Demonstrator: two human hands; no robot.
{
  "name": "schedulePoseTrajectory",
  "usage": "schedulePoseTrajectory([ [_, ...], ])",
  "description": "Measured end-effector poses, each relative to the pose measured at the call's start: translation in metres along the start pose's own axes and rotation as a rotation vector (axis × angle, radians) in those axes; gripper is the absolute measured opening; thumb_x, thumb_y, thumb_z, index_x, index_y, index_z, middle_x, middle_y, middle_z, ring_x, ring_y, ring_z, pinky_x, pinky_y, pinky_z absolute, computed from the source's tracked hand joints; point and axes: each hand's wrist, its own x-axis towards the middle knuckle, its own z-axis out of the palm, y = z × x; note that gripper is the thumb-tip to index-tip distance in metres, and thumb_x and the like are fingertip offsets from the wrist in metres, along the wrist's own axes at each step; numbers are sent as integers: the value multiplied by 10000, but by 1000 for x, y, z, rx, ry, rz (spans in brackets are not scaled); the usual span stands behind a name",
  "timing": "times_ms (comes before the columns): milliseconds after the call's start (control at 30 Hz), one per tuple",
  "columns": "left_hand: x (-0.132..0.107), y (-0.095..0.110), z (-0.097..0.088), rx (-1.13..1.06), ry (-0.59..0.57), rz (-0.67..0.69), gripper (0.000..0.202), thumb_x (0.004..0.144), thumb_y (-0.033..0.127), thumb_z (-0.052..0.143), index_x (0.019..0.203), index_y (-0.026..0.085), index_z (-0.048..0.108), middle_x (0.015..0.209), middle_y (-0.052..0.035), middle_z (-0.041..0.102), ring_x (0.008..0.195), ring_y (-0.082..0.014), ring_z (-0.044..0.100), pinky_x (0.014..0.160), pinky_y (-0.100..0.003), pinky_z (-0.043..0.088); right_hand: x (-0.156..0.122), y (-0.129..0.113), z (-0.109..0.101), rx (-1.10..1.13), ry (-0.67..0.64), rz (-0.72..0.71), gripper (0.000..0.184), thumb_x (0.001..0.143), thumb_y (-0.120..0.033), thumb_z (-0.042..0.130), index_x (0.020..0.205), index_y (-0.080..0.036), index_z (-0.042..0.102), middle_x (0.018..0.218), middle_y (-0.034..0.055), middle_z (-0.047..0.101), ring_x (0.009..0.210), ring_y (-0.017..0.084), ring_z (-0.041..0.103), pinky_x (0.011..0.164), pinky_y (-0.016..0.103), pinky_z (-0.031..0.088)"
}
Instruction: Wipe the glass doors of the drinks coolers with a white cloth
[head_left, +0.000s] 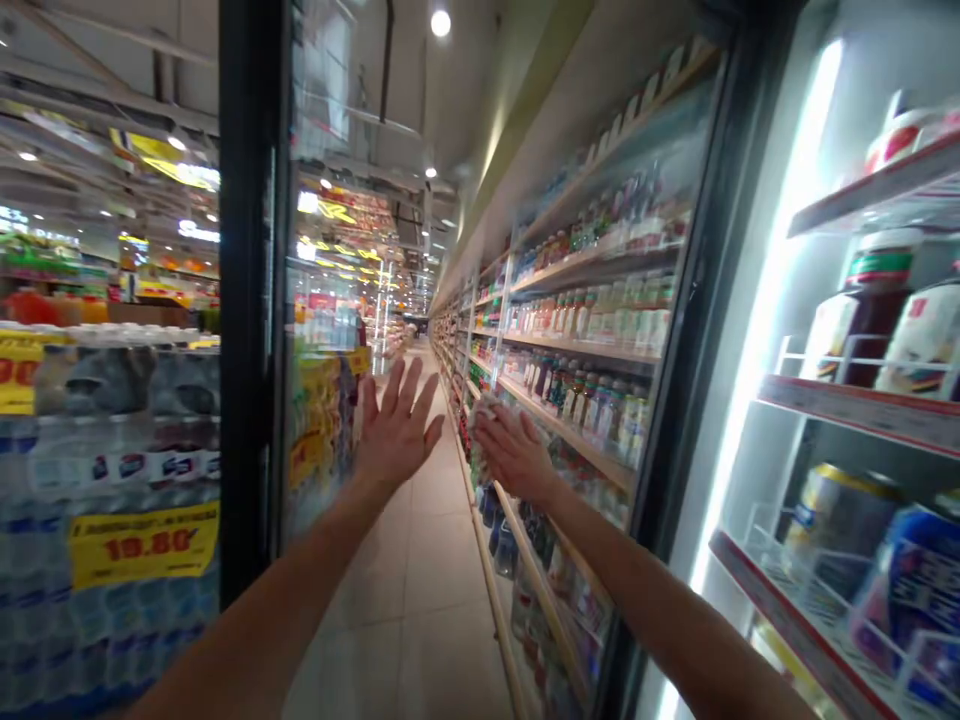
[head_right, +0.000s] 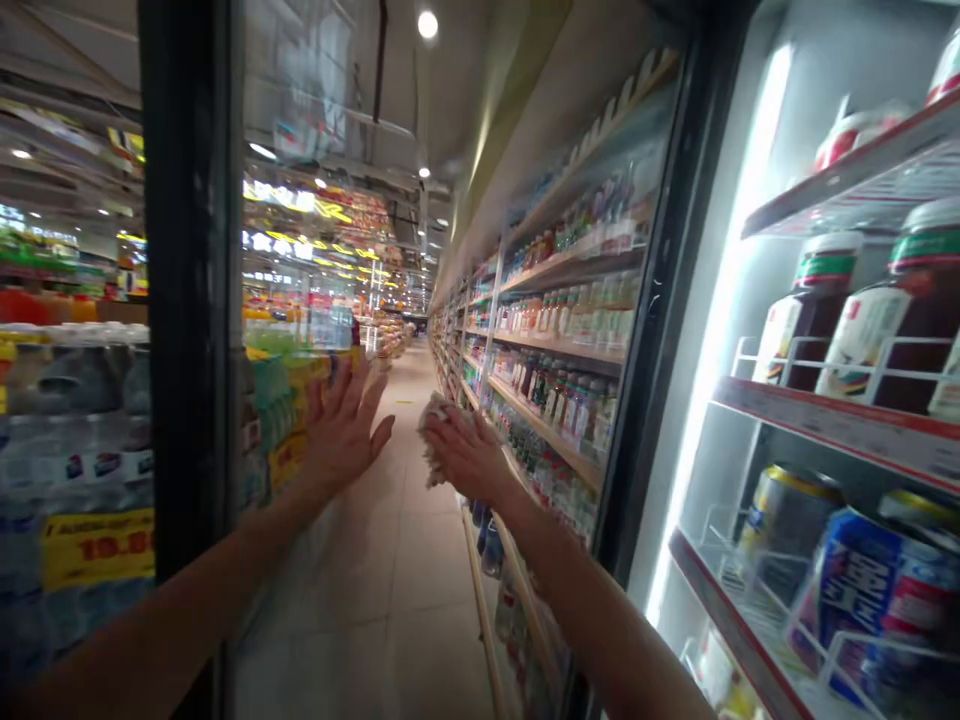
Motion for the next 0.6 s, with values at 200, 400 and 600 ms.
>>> schedulePoseTrajectory([
  [200, -2, -1, -2, -3, 12, 6, 559, 876, 314, 463, 1407, 219, 314, 1457, -118, 344, 1397, -247, 173, 1143, -501, 62, 14, 46, -15, -85, 365, 844, 522, 911, -294, 260, 1409, -155, 329, 1457, 170, 341, 1387, 307, 223, 1056, 606, 225],
  [400, 13, 29, -7, -100, 18, 60, 669, 879, 320, 414, 1452, 125, 130, 1472, -181, 291, 1404, -244, 154, 1131, -486, 146, 57, -31, -4, 331, 194, 589, 551, 933, -345, 185, 1470, -239, 127, 1529, 72, 218, 1429, 254, 104, 1112, 568, 177],
  [600, 38, 81, 25, -139, -77, 287, 562, 908, 338, 352, 1416, 111, 268, 1472, -125, 325, 1390, -212, 230, 1120, -405, 214, 44, -24, -13, 641, 339, 615, 547, 938, -261, 83, 1471, -232, -37, 1511, 71, 272, 1356, 140, 329, 1067, 379, 356],
])
